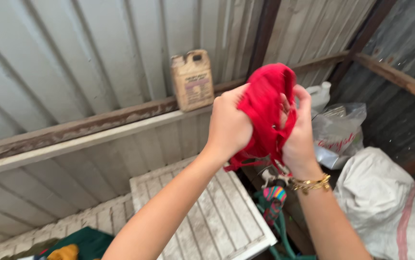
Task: The person hangs a bra and several pairs of underwear one at a time by hand on a wire clothesline.
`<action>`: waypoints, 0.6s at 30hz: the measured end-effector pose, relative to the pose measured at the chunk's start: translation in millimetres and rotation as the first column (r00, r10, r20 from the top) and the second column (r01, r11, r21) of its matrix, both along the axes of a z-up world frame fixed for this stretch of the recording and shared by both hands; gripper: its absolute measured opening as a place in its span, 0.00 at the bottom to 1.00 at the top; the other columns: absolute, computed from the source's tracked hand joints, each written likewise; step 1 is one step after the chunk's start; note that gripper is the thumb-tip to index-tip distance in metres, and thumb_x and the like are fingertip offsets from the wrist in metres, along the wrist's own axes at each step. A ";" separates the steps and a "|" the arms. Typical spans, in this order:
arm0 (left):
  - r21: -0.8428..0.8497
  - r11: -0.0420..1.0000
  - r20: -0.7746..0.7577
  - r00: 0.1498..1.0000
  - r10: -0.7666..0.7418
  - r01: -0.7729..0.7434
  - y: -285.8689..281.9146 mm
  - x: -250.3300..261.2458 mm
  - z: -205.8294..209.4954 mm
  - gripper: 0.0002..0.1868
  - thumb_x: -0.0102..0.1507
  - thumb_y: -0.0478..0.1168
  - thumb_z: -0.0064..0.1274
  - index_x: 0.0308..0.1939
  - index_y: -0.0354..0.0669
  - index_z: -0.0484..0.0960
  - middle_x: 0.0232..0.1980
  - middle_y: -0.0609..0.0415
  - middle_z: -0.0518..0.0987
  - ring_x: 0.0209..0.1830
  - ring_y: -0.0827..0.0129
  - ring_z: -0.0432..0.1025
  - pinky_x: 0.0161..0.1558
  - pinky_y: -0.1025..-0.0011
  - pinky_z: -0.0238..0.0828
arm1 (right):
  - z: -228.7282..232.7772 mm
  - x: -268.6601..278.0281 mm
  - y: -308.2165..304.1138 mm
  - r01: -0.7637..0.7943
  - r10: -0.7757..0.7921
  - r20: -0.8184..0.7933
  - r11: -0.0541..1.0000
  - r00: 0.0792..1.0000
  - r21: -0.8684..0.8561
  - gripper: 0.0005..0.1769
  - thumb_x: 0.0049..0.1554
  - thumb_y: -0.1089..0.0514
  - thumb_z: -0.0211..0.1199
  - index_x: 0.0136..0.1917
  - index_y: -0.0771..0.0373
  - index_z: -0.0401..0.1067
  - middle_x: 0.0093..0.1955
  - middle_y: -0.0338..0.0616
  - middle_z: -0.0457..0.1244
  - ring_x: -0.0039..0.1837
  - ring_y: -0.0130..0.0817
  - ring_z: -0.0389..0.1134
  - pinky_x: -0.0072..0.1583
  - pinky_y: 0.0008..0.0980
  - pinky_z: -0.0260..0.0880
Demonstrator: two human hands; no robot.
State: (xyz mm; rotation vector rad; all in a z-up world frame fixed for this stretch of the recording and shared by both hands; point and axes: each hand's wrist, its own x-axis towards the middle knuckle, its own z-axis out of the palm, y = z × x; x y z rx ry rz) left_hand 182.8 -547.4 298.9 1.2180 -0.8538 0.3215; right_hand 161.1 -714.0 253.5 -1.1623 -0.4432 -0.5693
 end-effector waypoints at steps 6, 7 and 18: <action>-0.113 0.963 -0.509 0.818 -0.268 0.245 -42.9 47.8 16.6 0.18 0.69 0.44 0.42 0.32 0.39 0.82 0.27 0.57 0.79 0.21 0.75 0.70 0.24 0.71 0.63 | -19.3 22.7 -47.2 -0.197 0.197 -0.009 0.979 0.980 -0.058 0.20 0.66 0.62 0.61 0.70 0.64 0.62 0.65 0.47 0.65 0.64 0.33 0.71 0.68 0.37 0.71; -0.094 0.961 -0.517 0.812 -0.270 0.260 -45.2 53.5 19.3 0.19 0.69 0.45 0.41 0.31 0.40 0.81 0.26 0.57 0.79 0.20 0.74 0.70 0.23 0.71 0.63 | -16.8 21.5 -53.0 -0.215 0.211 -0.045 0.970 0.976 -0.115 0.20 0.64 0.62 0.60 0.69 0.64 0.64 0.63 0.48 0.67 0.62 0.34 0.72 0.67 0.37 0.73; -0.135 0.929 0.482 0.796 0.366 -0.346 13.0 57.0 120.3 0.26 0.65 0.45 0.59 0.63 0.36 0.74 0.51 0.52 0.79 0.36 0.76 0.71 0.36 0.78 0.68 | 72.0 32.5 -99.5 0.103 -0.067 0.085 0.827 0.994 -0.553 0.24 0.60 0.68 0.62 0.70 0.67 0.70 0.60 0.42 0.66 0.56 0.26 0.67 0.58 0.29 0.69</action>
